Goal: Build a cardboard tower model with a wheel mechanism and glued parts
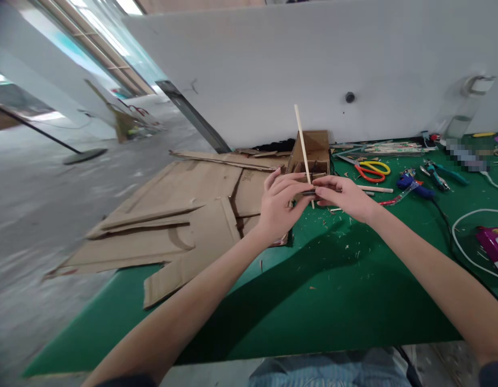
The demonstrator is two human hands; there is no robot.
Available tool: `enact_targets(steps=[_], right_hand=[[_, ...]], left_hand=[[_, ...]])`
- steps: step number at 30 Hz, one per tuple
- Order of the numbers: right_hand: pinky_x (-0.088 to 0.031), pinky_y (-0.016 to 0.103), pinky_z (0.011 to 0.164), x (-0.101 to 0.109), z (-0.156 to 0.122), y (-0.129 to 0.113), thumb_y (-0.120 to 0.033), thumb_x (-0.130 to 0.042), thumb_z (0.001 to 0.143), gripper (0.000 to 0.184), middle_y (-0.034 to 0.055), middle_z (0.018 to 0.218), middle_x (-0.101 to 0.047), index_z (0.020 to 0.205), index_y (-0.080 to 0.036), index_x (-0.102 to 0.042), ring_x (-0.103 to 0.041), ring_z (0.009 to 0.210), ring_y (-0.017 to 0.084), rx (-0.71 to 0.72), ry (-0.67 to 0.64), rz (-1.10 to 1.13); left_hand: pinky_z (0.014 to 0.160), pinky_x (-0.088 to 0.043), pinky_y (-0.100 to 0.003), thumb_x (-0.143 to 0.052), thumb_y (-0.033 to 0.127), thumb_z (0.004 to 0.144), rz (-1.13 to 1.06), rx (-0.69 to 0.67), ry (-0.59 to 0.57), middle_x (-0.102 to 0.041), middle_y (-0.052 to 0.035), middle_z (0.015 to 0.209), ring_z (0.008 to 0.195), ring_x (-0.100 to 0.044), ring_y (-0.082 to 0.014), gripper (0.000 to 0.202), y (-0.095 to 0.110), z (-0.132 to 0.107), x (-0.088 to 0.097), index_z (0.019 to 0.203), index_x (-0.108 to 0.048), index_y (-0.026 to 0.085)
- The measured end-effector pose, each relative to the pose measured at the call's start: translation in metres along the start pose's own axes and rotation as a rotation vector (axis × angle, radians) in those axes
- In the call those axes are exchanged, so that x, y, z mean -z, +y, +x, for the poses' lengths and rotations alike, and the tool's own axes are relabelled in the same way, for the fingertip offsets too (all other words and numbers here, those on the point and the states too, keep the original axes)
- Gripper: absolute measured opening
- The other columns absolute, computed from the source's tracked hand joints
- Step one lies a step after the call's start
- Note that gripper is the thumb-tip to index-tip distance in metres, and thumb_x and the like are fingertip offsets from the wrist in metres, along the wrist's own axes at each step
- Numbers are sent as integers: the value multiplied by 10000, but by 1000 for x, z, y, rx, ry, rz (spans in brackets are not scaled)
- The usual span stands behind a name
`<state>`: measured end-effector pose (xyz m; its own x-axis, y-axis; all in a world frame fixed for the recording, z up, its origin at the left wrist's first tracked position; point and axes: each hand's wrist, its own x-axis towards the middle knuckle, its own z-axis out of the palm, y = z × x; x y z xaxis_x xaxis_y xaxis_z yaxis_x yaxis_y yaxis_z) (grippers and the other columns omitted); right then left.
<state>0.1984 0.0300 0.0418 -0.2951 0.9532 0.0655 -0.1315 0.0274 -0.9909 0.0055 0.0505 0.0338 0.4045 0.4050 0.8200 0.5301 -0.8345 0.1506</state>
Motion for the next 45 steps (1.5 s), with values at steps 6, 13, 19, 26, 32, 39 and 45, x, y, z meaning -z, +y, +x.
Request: enact_targets(steps=[6, 13, 19, 26, 32, 39, 45], right_hand=[[-528, 385, 1010, 11, 2, -2, -373, -737, 818, 312, 66, 1071, -731, 1079, -203, -739, -679, 1008, 180, 33, -81, -103], [-540, 396, 906, 7, 2, -8, -339, -668, 847, 217, 70, 1020, -737, 994, -192, -729, -673, 954, 209, 46, -52, -457], [-554, 391, 857, -1, -3, -20, -343, -686, 837, 178, 67, 960, -744, 931, -197, -724, -683, 897, 209, 82, 44, -500], [-558, 378, 931, 4, -3, -22, -405, -795, 754, 283, 61, 961, -737, 937, -197, -735, -686, 909, 183, -8, 37, -162], [-546, 356, 960, 4, 0, -12, -405, -859, 685, 323, 45, 895, -711, 866, -182, -712, -671, 875, 154, -86, 18, 62], [-578, 378, 879, 4, -3, -15, -462, -735, 818, 290, 76, 938, -730, 918, -191, -710, -692, 865, 185, -123, -61, -70], [-563, 418, 827, -8, -2, -10, -392, -783, 759, 251, 74, 954, -728, 900, -209, -685, -685, 871, 220, 90, 143, -452]], left_hand=[[1109, -412, -467, -685, 267, 886, -158, 97, -72, -764, -27, 1051, 1106, -688, -196, 102, 2, 2, 3, 983, -692, 235], [1136, -348, -521, -650, 197, 874, 84, 144, -346, -745, -35, 1108, 1143, -646, -240, 259, 14, 8, 10, 1120, -685, 269], [1049, -420, -484, -595, 210, 927, 177, 73, -245, -749, -36, 961, 1003, -669, -232, 133, 17, 7, 11, 1001, -701, 241], [1095, -418, -445, -614, 249, 933, -20, 118, -122, -760, -17, 1009, 1005, -695, -188, 95, 18, 9, 13, 990, -688, 232], [1115, -416, -475, -666, 251, 900, -97, 172, -90, -776, -7, 1018, 975, -720, -179, 88, 18, 7, 8, 978, -702, 234], [1044, -465, -464, -660, 215, 873, -75, 221, -195, -769, -29, 1024, 1007, -703, -210, 158, 17, 10, 9, 1027, -689, 231], [1031, -439, -482, -656, 172, 836, 143, 139, -231, -751, -51, 1038, 1060, -663, -254, 210, 19, 5, 5, 1026, -700, 247]])
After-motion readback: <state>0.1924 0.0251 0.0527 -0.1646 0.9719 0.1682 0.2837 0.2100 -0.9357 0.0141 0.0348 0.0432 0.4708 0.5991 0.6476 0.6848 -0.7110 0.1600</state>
